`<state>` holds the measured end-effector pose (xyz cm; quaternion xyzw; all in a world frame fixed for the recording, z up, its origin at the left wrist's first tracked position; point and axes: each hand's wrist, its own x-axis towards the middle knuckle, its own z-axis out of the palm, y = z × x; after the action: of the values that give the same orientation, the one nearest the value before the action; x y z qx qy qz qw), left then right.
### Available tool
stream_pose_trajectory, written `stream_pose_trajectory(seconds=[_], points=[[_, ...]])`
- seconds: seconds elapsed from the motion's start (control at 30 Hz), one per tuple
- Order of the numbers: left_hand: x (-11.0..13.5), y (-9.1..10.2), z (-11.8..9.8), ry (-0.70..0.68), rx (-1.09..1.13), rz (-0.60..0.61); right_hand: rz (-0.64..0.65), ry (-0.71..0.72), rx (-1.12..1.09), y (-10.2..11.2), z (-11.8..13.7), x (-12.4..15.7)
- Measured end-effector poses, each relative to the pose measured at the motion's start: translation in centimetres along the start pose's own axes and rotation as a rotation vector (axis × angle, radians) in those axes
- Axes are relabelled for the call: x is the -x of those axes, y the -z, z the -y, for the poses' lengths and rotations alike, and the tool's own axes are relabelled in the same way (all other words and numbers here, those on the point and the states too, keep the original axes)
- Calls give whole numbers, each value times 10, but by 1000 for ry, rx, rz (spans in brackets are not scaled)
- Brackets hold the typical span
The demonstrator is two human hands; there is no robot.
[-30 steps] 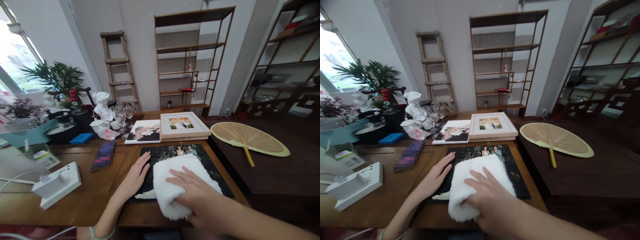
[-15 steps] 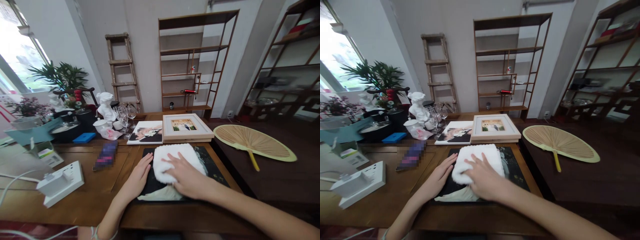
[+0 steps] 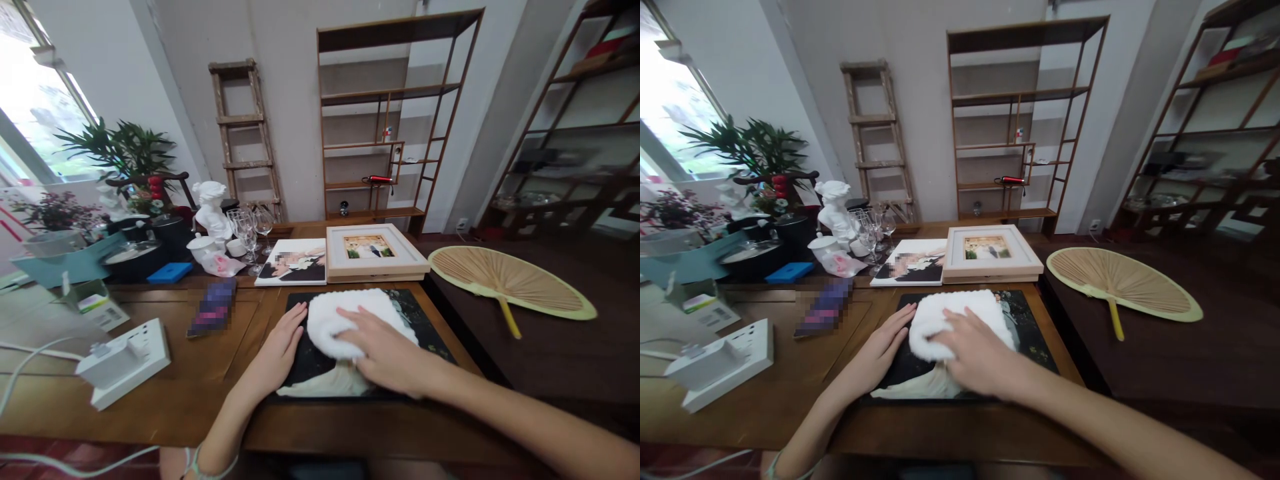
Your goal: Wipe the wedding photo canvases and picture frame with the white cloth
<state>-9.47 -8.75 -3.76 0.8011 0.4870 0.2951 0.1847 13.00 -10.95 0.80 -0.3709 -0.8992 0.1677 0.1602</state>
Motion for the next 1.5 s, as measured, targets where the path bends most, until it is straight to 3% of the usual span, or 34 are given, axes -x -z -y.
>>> stream_pose_trajectory(seconds=[0.13, 0.27, 0.4, 0.53, 0.83, 1.0, 1.13, 1.37, 1.5], points=[[-1, -1, 1, -7, 1, -19, -68, -39, -60, 13, -19, -51], [-2, -1, 1, 29, -32, 2, -39, -16, -99, 17, -16, -98], [-3, 0, 0, 44, -47, 12, -23, -20, -106, 15, -13, -114], [-2, 1, -2, 29, -43, 18, -52, -56, -90, 18, -25, -87], [-4, 1, -3, 17, -51, 23, -123, -235, -17, 41, -78, 25], [-5, 2, -3, 2, -43, 19, -185, -296, 17, 44, -94, 50], [-5, 2, -4, -13, -46, 10, -181, -289, 156, 32, -79, 60], [-6, -1, -4, 7, -69, 26, 8, 30, 278, 10, -23, 92], [-5, -1, -3, 6, -66, 32, 60, 86, 239, 11, -15, 100]])
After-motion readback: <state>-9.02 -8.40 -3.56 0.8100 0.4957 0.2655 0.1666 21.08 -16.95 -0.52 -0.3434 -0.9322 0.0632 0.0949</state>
